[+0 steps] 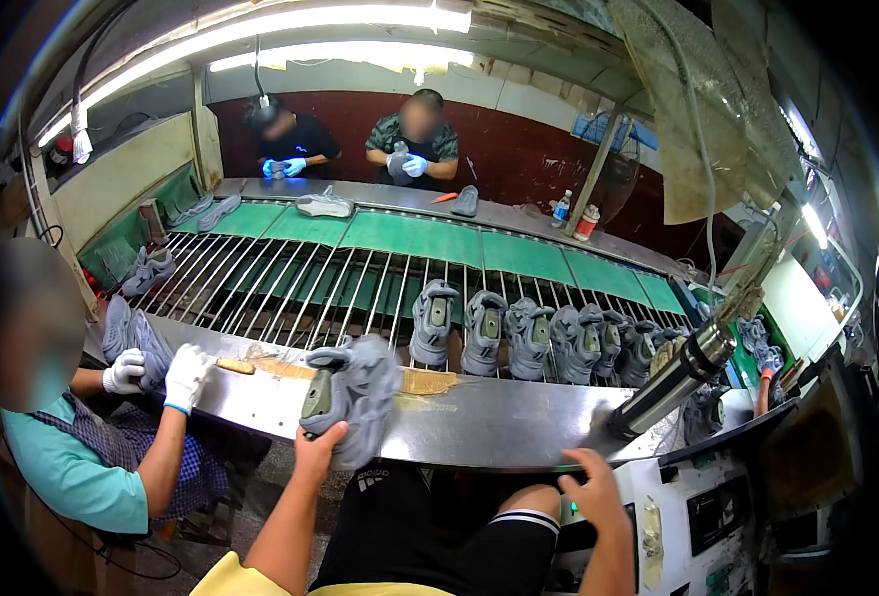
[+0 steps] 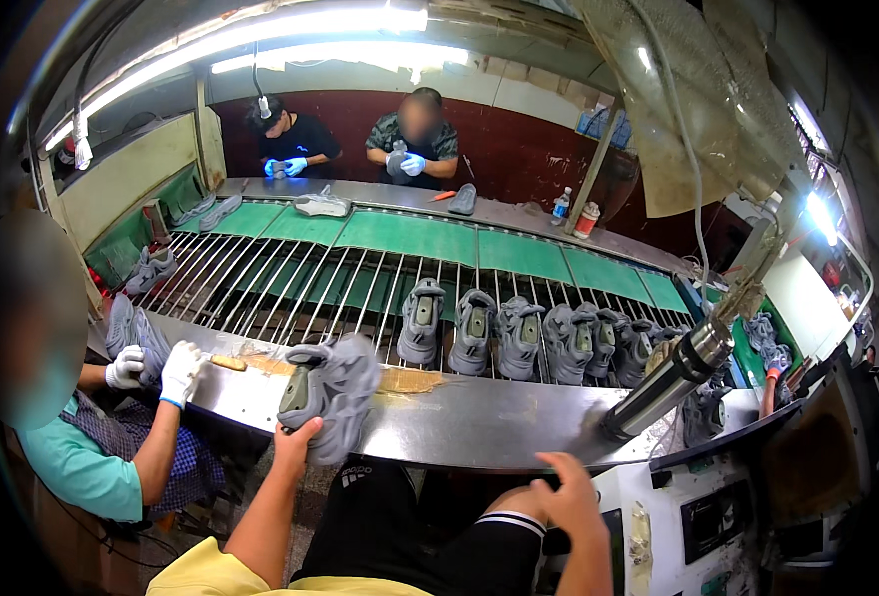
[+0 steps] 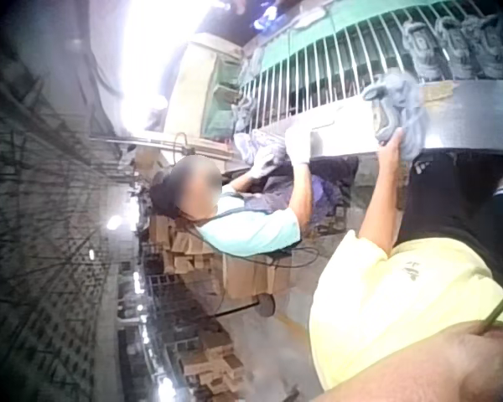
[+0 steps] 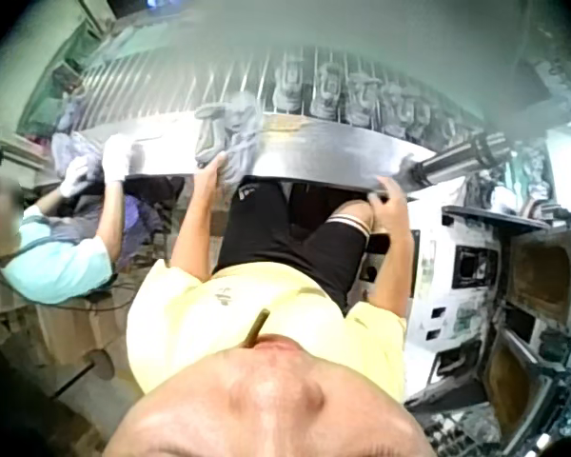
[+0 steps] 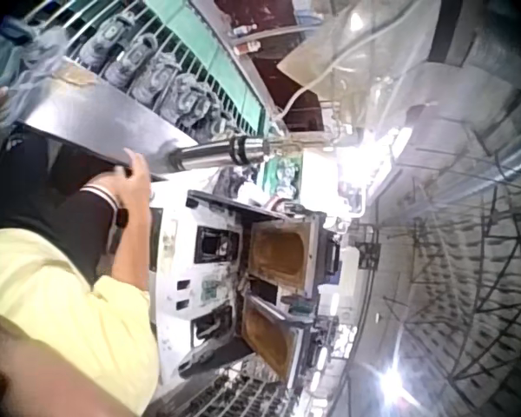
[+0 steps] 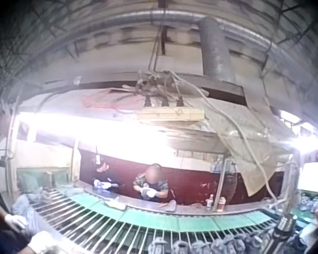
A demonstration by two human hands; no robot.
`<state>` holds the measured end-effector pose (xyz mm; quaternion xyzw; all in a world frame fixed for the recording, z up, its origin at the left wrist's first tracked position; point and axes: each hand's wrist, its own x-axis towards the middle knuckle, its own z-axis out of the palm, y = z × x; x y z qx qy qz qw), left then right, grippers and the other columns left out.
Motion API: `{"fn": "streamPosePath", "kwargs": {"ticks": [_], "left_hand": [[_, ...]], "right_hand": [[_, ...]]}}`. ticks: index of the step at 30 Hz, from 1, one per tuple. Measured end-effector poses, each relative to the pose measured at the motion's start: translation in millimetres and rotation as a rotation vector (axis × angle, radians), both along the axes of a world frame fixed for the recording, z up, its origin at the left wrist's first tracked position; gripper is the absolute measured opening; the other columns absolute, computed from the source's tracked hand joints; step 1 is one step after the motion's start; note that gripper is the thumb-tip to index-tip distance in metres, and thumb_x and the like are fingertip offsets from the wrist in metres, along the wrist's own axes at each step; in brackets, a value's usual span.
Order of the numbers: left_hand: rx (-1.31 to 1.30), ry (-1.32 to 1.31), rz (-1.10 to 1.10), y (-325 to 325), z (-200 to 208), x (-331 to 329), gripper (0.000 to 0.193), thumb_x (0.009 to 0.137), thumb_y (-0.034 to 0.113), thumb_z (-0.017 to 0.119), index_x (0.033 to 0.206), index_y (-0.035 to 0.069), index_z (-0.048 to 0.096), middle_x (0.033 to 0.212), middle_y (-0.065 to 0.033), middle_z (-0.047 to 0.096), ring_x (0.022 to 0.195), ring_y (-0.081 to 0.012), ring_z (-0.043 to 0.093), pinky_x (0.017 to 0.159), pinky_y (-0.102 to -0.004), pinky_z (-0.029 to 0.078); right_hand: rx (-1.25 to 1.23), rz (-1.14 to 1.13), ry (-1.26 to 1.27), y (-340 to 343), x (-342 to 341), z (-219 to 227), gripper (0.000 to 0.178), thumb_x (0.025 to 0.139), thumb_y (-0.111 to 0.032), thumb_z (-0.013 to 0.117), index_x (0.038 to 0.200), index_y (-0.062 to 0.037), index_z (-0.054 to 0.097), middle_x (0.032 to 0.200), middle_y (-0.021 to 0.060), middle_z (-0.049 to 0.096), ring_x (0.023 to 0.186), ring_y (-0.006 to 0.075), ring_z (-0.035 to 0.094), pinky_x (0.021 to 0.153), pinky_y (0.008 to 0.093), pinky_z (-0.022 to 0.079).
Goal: The person operates a shoe-lasting machine by placing shoe uppers onto the molds and pressing buttons to activate the machine.
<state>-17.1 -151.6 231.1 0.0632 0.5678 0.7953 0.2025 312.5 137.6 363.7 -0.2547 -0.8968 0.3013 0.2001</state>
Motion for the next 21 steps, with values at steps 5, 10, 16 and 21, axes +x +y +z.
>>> {"fn": "streamPosePath", "kwargs": {"ticks": [5, 10, 16, 21], "left_hand": [[-0.360, 0.497, 0.251, 9, -86, -49, 0.071, 0.067, 0.016, 0.084, 0.127, 0.002, 0.049, 0.119, -0.0129, 0.056, 0.109, -0.0227, 0.056, 0.092, -0.0358, 0.045], [-0.393, 0.559, 0.351, 66, -103, -87, 0.072, 0.064, 0.019, 0.085, 0.125, 0.004, 0.050, 0.118, -0.0118, 0.054, 0.109, -0.0259, 0.055, 0.093, -0.0354, 0.044], [-0.568, 0.544, 0.403, 125, -77, -128, 0.072, 0.063, 0.029, 0.083, 0.125, 0.008, 0.052, 0.119, -0.0115, 0.058, 0.109, -0.0287, 0.056, 0.093, -0.0373, 0.044], [-0.678, 0.487, 0.282, 170, -75, -175, 0.076, 0.063, 0.038, 0.082, 0.126, 0.009, 0.051, 0.121, -0.0118, 0.058, 0.112, -0.0311, 0.056, 0.093, -0.0394, 0.044]], "right_hand": [[0.070, -0.228, -0.187, 97, 69, -47, 0.039, 0.068, -0.010, 0.064, 0.107, -0.0060, 0.063, 0.111, 0.0147, 0.061, 0.106, 0.0328, 0.057, 0.096, 0.0392, 0.044], [0.352, -0.064, -0.260, 137, 94, -91, 0.035, 0.061, -0.017, 0.069, 0.095, -0.0107, 0.067, 0.103, 0.0111, 0.061, 0.103, 0.0316, 0.055, 0.095, 0.0428, 0.041], [0.435, -0.112, -0.358, 130, 83, -94, 0.034, 0.056, -0.022, 0.069, 0.089, -0.0137, 0.069, 0.097, 0.0066, 0.059, 0.102, 0.0285, 0.051, 0.097, 0.0425, 0.033], [0.400, -0.105, -0.378, 127, 77, -86, 0.034, 0.057, -0.024, 0.068, 0.090, -0.0133, 0.069, 0.096, 0.0059, 0.058, 0.100, 0.0273, 0.050, 0.097, 0.0433, 0.032]]}}
